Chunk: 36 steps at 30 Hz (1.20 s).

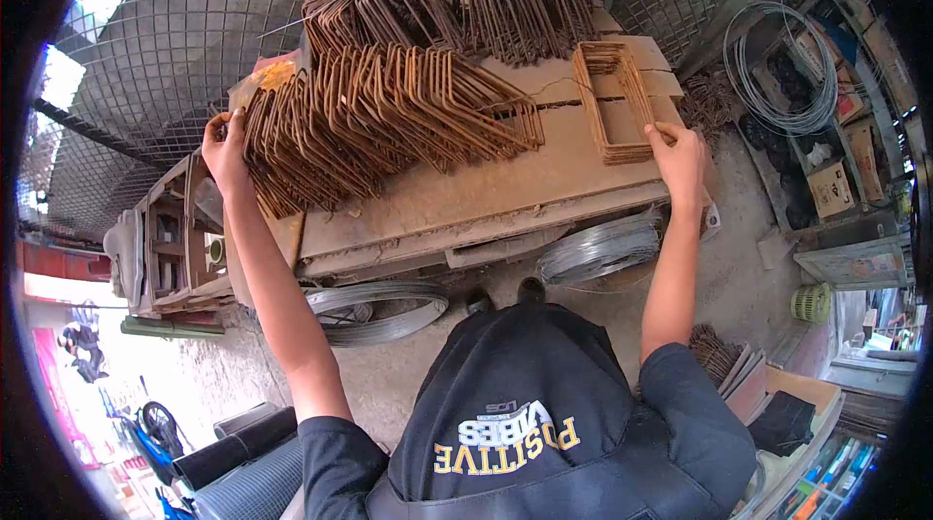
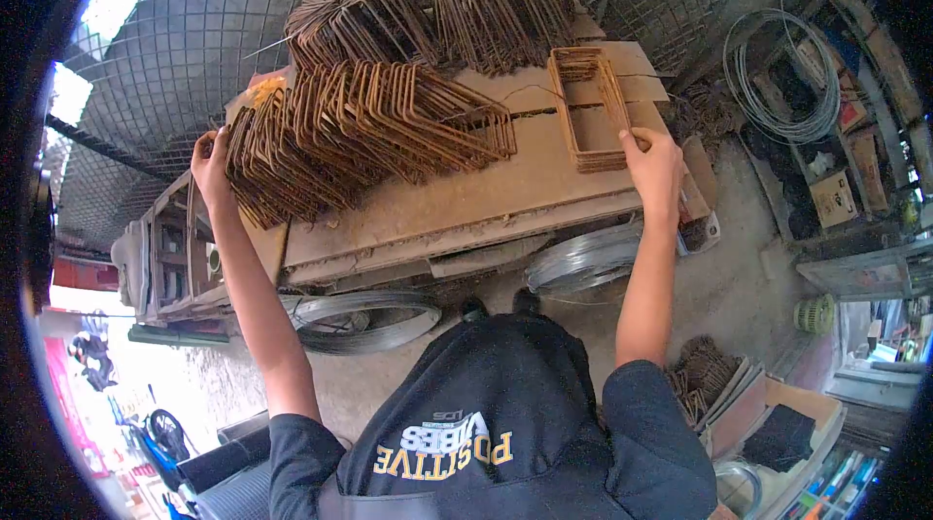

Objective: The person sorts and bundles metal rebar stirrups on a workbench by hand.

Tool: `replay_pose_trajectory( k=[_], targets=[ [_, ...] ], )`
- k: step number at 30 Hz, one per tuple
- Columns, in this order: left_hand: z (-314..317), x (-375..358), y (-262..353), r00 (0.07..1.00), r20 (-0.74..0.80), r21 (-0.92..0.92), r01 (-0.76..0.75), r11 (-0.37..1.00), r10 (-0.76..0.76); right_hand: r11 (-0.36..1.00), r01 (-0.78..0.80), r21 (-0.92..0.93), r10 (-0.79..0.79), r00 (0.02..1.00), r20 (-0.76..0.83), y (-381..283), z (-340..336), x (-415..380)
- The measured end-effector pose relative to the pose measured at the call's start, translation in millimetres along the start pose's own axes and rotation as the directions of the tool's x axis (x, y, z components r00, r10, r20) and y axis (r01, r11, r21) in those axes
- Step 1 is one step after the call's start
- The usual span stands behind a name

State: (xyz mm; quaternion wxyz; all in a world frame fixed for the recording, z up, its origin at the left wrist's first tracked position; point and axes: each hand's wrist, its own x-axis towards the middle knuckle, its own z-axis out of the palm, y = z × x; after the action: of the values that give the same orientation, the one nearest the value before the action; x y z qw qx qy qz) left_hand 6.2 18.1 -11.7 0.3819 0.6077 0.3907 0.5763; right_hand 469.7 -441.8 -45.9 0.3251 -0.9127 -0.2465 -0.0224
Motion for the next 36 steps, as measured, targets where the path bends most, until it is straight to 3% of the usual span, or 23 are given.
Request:
replay_pose_trajectory(
  k=[4, 11, 17, 22, 30, 32, 33, 36],
  targets=[
    [2.5, -3.5, 5.3, 1.0, -0.018, 0.008, 0.011, 1.0, -0.01, 0.995, 0.079, -0.057, -0.083, 0.993, -0.081, 1.8, 2.6, -0.3],
    [5.3, -5.8, 9.3, 1.0, -0.026, 0.023, 0.008, 1.0, -0.007, 0.992, 0.082, -0.096, -0.093, 0.989, -0.113, -9.8, -3.1, -5.1],
    [4.3, -4.0, 4.6, 1.0, -0.011, -0.029, 0.012, 1.0, -0.012, 0.919, 0.348, 0.184, -0.299, 0.922, -0.246, -36.3, -2.4, -6.3],
    [4.0, -3.6, 3.8, 1.0, -0.021, -0.041, 0.008, 0.999, -0.009, 0.916, 0.259, 0.307, -0.25, 0.966, -0.07, -77.4, 3.6, -7.7],
    [6.7, -6.1, 7.3, 1.0, -0.009, -0.064, 0.006, 0.998, -0.007, 0.784, 0.268, 0.56, -0.278, 0.958, -0.07, -132.2, 14.4, 6.3],
    [4.6, -3.2, 1.3, 0.999, -0.009, -0.026, -0.04, 0.999, 0.04, 0.718, 0.265, 0.644, -0.335, 0.942, -0.014, -147.6, 19.7, 11.6],
    [5.0, -2.4, -0.1, 0.999, -0.006, -0.026, -0.04, 0.999, 0.04, 0.736, 0.227, 0.638, -0.365, 0.927, 0.091, -151.7, 22.4, 18.8],
    [6.4, -1.9, 1.7, 0.999, -0.015, -0.031, -0.044, 0.999, 0.044, 0.733, 0.24, 0.637, -0.427, 0.89, 0.156, -167.9, 49.6, 27.4]
  ],
)
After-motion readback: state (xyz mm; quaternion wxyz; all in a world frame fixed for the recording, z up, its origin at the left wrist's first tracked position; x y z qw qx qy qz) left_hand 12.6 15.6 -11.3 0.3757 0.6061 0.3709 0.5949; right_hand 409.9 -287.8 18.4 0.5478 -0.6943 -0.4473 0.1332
